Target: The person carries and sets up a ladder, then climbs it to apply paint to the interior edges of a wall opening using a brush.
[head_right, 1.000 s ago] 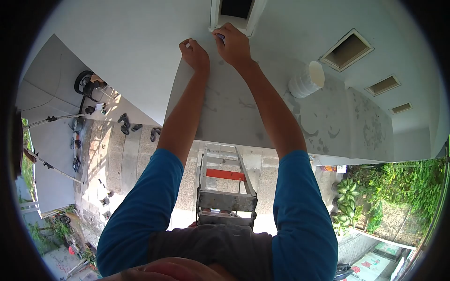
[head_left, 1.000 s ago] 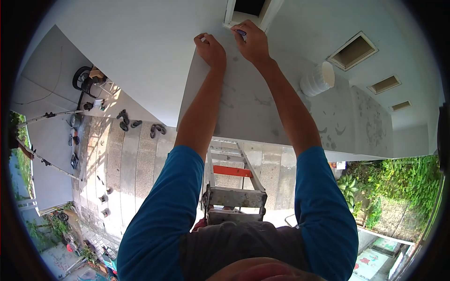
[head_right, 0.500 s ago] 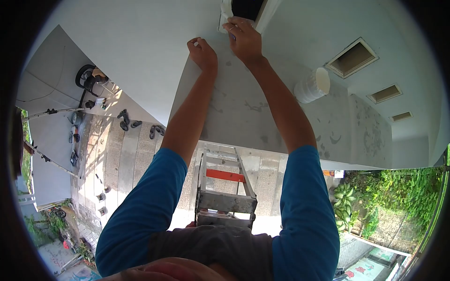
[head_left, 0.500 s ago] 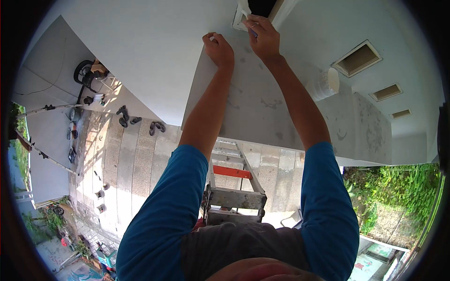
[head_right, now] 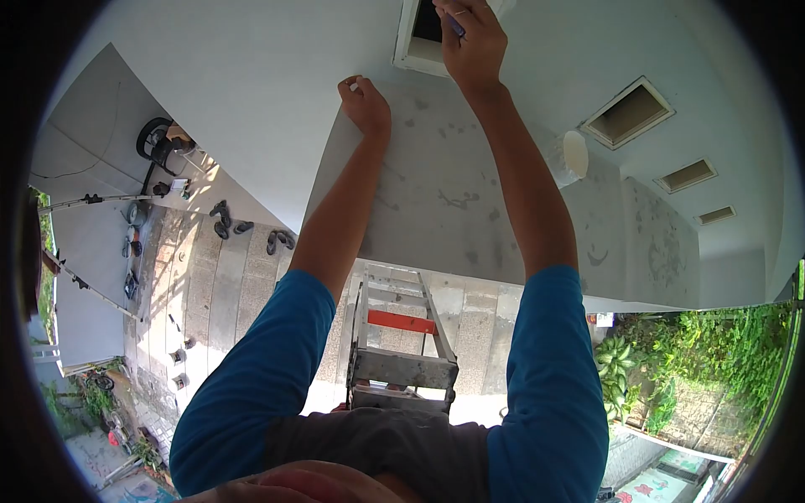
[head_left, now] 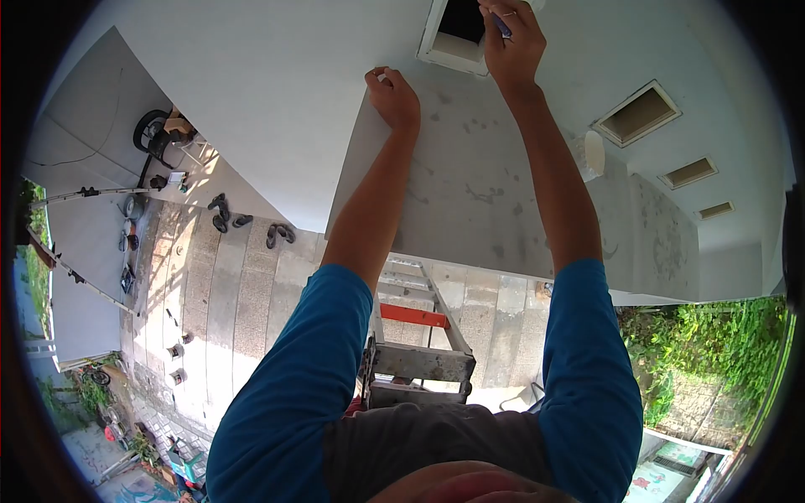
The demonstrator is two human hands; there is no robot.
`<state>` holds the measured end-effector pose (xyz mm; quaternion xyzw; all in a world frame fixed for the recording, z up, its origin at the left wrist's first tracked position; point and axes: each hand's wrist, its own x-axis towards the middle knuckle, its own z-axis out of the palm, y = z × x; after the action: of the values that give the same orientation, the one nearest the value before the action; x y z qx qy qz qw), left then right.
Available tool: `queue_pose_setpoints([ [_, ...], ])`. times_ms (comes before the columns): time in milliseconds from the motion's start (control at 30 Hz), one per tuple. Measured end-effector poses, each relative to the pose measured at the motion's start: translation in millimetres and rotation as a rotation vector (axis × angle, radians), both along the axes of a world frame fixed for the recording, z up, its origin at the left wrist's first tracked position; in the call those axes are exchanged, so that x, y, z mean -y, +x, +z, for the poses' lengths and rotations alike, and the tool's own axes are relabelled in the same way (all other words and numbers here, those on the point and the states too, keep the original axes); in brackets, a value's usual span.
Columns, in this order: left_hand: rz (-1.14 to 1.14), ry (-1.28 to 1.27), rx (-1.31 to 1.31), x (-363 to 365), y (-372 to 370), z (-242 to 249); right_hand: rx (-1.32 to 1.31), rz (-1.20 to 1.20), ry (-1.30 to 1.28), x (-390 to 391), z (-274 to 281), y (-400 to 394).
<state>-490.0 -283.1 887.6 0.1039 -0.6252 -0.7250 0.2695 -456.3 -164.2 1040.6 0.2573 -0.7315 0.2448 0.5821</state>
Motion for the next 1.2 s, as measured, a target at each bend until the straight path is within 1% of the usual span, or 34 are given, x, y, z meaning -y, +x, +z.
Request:
queue_pose_setpoints([
  [33, 0.006, -0.004, 0.004, -1, 0, -1, 0.034, 0.034, -0.020, 3, 3, 5],
  [67, 0.003, -0.004, 0.004, -1, -1, -2, 0.100, 0.023, -0.039, 6, -5, 4],
  [100, 0.015, -0.004, -0.007, -1, -1, -3, 0.099, 0.019, -0.040, 2, -16, 4],
  [167, 0.028, -0.003, -0.023, -1, -2, -2, 0.095, -0.195, 0.275, -4, -43, 0],
  [233, 0.010, 0.005, -0.003, 0, 1, 1, 0.123, -0.177, 0.277, -3, -67, 4],
  [300, 0.025, -0.002, -0.010, -1, -2, -1, 0.411, -0.196, 0.279, 3, -80, 12],
  [333, 0.036, -0.010, -0.014, -1, -1, -1, 0.411, -0.195, 0.279, 4, -78, 10],
  [400, 0.034, -0.005, -0.002, 0, -1, 0, 0.573, -0.190, 0.223, 3, -70, 4],
  [433, 0.031, -0.001, 0.012, 0, 0, 0, 0.574, -0.190, 0.222, 1, -60, -1],
  [500, 0.032, 0.005, 0.000, -1, -2, -2, 0.331, -0.170, 0.185, -1, -26, -7],
  [533, 0.034, 0.011, -0.013, -1, -3, -3, 0.331, -0.171, 0.185, 2, -10, -6],
  [600, 0.028, 0.013, -0.017, -2, -4, -6, 0.063, 0.050, 0.017, 7, 14, -4],
  [633, 0.024, 0.015, -0.021, -1, -4, -5, 0.063, 0.052, 0.019, 8, 16, -3],
  [700, 0.020, 0.012, -0.020, 1, -2, -3, -0.018, -0.022, 0.068, 8, 17, 2],
  [733, 0.012, 0.008, -0.019, 1, 0, -2, -0.131, -0.157, 0.210, -5, 2, -14],
  [767, 0.010, 0.008, -0.020, 0, 0, -3, -0.131, -0.159, 0.210, -7, -15, -12],
  [833, 0.029, 0.017, -0.038, -1, -4, -6, 0.078, -0.205, 0.310, -4, -44, -5],
  [867, 0.030, 0.018, -0.041, -2, -5, -7, 0.074, -0.204, 0.311, -2, -58, 1],
  [900, 0.032, 0.017, -0.036, -2, -6, -7, 0.221, -0.201, 0.300, 0, -70, 7],
  [933, 0.033, 0.016, -0.031, -1, -5, -5, 0.368, -0.197, 0.287, 2, -74, 10],
  [967, 0.035, 0.016, -0.033, -1, -3, -3, 0.366, -0.195, 0.288, 3, -73, 9],
  [1033, 0.025, 0.000, -0.008, 0, 0, 0, 0.551, -0.204, 0.235, 3, -69, 7],
  [1067, 0.026, 0.000, -0.007, 1, 0, 1, 0.551, -0.203, 0.235, 2, -58, 5],
  [1133, 0.003, -0.003, 0.007, 1, 1, 1, 0.416, -0.199, 0.192, -2, -26, -8],
  [1167, 0.001, -0.004, 0.007, 0, 0, 0, 0.417, -0.201, 0.190, -3, -13, -10],
  [1200, 0.015, 0.002, -0.003, -1, -1, 0, 0.317, -0.190, 0.166, -4, 0, -12],
])
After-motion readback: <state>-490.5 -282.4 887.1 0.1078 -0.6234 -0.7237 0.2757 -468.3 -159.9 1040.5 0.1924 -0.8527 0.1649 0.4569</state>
